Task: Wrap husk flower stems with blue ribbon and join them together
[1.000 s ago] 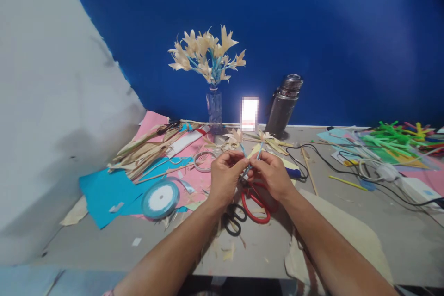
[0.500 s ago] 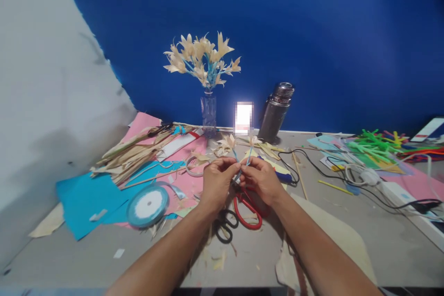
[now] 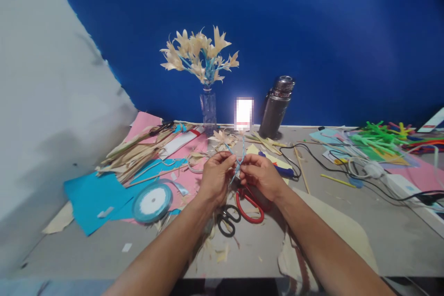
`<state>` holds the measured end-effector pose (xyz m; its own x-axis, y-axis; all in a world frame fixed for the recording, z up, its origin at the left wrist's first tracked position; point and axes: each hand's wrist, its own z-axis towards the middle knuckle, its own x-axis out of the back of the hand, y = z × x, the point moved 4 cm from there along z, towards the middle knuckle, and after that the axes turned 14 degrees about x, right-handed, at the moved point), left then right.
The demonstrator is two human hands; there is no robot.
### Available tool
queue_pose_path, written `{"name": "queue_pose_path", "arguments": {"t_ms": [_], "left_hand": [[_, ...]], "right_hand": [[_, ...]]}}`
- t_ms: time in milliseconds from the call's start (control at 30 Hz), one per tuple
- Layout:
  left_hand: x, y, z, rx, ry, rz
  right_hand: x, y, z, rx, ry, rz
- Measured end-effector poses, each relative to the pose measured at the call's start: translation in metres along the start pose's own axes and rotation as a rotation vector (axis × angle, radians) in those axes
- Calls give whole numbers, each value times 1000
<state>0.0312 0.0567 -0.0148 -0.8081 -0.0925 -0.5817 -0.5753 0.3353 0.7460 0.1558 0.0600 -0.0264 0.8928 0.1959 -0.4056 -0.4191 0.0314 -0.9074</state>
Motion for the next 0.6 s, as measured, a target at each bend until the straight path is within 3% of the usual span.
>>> {"name": "queue_pose_path", "arguments": {"t_ms": [167,367,600], "left_hand": [[2,0,1,26,-8,10],[0,2,1,-14,18,23],[-4,0,-2,6,-25,10]], "right_hand": [[-5,0,-2,2,-29,-50],[3,-5,1,57,100,-85],[9,-13,5,127,94,-104]]}}
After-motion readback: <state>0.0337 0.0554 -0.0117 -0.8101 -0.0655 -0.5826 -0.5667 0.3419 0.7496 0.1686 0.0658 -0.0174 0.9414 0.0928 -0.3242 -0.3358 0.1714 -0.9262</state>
